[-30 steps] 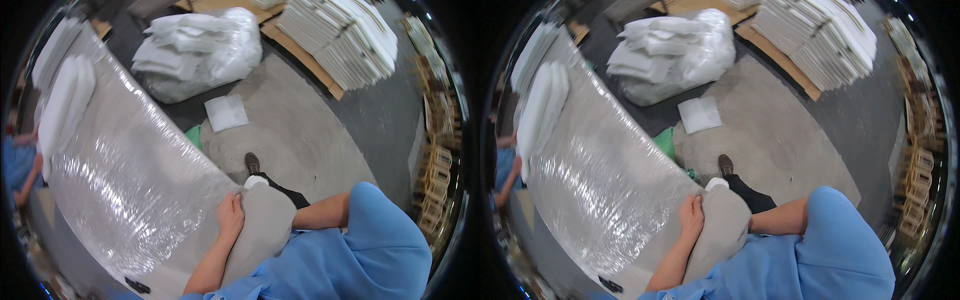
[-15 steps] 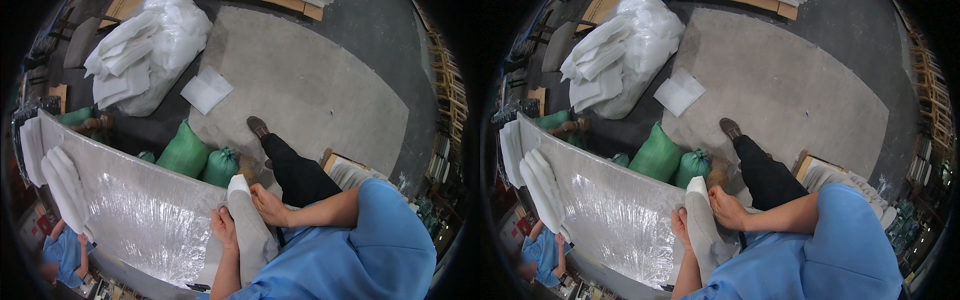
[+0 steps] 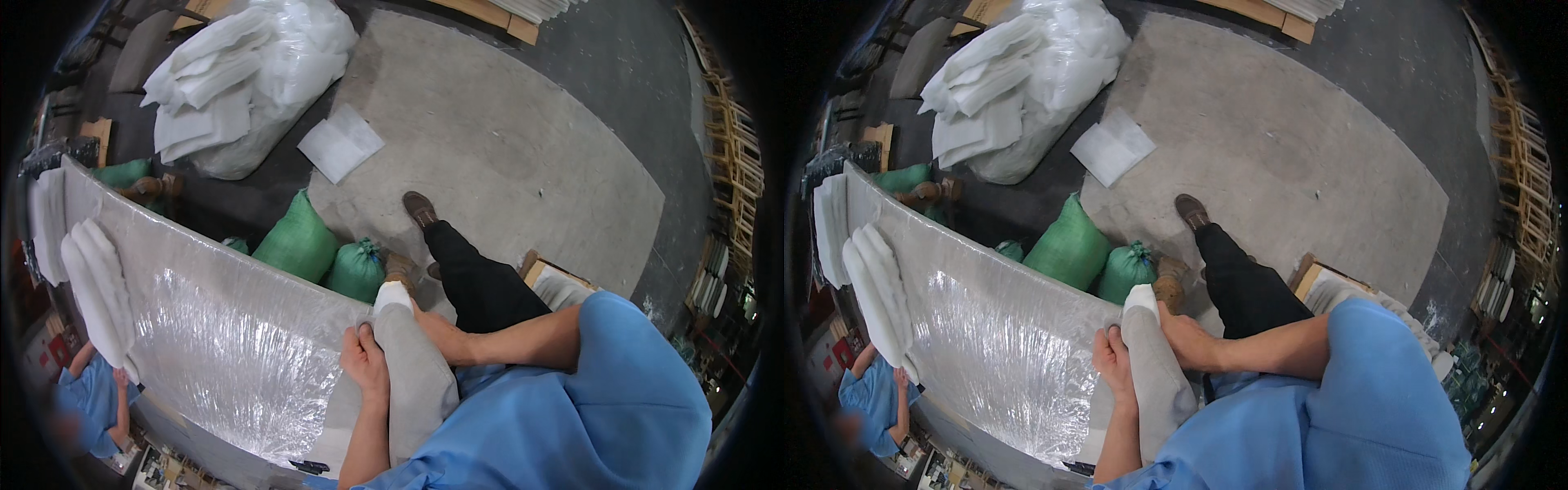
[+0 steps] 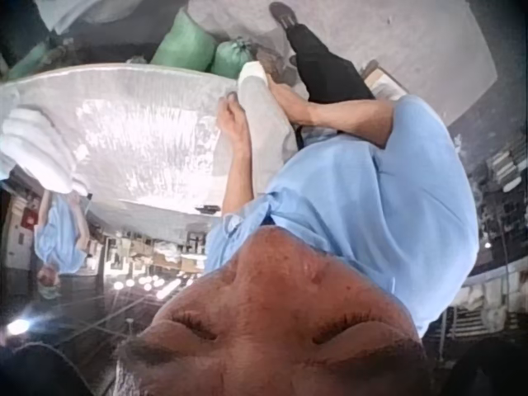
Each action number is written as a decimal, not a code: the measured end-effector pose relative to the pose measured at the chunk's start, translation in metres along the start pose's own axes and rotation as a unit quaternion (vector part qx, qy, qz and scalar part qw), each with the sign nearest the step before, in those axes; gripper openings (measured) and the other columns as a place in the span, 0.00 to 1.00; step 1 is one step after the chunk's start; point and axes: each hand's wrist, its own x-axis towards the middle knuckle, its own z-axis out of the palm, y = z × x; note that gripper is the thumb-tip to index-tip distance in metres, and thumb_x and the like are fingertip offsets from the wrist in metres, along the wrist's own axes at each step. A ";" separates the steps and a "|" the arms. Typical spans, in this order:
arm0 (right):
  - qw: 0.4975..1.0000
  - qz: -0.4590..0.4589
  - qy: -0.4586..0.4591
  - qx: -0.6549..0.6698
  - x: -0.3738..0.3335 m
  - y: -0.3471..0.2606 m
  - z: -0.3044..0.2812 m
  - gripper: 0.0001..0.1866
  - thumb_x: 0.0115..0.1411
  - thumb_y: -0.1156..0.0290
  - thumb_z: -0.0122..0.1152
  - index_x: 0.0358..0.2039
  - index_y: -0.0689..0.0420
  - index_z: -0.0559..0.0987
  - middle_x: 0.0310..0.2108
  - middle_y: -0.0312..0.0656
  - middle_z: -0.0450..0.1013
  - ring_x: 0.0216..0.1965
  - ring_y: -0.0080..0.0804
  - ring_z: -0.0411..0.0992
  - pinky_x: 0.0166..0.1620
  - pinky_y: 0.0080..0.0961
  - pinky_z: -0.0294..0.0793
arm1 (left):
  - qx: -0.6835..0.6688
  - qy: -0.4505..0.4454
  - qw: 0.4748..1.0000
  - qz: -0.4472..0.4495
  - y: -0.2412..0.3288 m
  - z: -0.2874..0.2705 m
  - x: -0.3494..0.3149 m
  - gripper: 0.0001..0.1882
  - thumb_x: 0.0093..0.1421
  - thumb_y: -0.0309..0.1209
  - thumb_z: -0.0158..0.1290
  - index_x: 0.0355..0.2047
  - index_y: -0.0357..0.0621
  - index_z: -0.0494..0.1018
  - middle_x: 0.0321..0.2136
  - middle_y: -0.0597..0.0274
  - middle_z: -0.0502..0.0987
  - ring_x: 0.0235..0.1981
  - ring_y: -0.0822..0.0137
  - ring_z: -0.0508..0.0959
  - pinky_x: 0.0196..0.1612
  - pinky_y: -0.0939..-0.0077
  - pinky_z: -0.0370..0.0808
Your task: The person wraps white foam pads in gray fabric covers at a worktable. They pull the fabric over each pad, tuck the edges, and place the finished items on a nearby stack. Other workers handle foam and fabric at the same table.
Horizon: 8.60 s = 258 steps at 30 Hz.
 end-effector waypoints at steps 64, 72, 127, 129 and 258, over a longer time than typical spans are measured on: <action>0.696 -0.033 -0.503 -0.511 0.044 -0.174 -0.067 0.12 0.61 0.78 0.54 0.44 0.54 0.80 0.36 0.44 0.80 0.32 0.38 0.76 0.35 0.38 0.74 | -0.003 0.120 0.943 0.312 0.067 -0.001 -0.065 0.11 0.47 0.18 0.60 0.24 0.42 0.69 0.27 0.55 0.71 0.28 0.49 0.71 0.30 0.55 0.69; 0.816 0.006 -0.459 -0.352 0.036 -0.150 -0.099 0.01 0.72 0.74 0.51 0.42 0.55 0.71 0.32 0.38 0.71 0.26 0.29 0.74 0.29 0.33 0.75 | -0.008 0.116 0.951 0.287 0.065 -0.002 -0.066 0.11 0.48 0.20 0.60 0.24 0.43 0.67 0.26 0.55 0.69 0.29 0.50 0.72 0.32 0.56 0.71; 0.963 0.195 -0.032 0.182 0.057 0.046 -0.111 0.13 0.67 0.66 0.69 0.25 0.53 0.77 0.23 0.31 0.74 0.24 0.21 0.69 0.28 0.26 0.69 | 0.184 -0.220 0.956 0.067 0.046 0.081 0.045 0.17 0.68 0.35 0.53 0.35 0.32 0.83 0.38 0.39 0.83 0.45 0.40 0.81 0.50 0.48 0.76; 0.959 0.210 -0.037 0.187 0.062 0.052 -0.110 0.13 0.67 0.66 0.69 0.26 0.53 0.78 0.23 0.31 0.75 0.24 0.21 0.70 0.28 0.26 0.69 | 0.207 -0.223 0.949 0.080 0.044 0.082 0.048 0.17 0.68 0.35 0.53 0.35 0.33 0.84 0.37 0.40 0.83 0.46 0.41 0.80 0.52 0.50 0.75; 0.851 -0.039 0.158 0.500 -0.060 0.055 -0.001 0.15 0.75 0.62 0.54 0.32 0.55 0.80 0.26 0.26 0.69 0.28 0.17 0.63 0.32 0.24 0.62 | 0.456 -0.479 0.718 0.217 0.177 0.047 0.035 0.19 0.51 0.41 0.65 0.38 0.41 0.87 0.34 0.45 0.85 0.40 0.46 0.85 0.47 0.57 0.80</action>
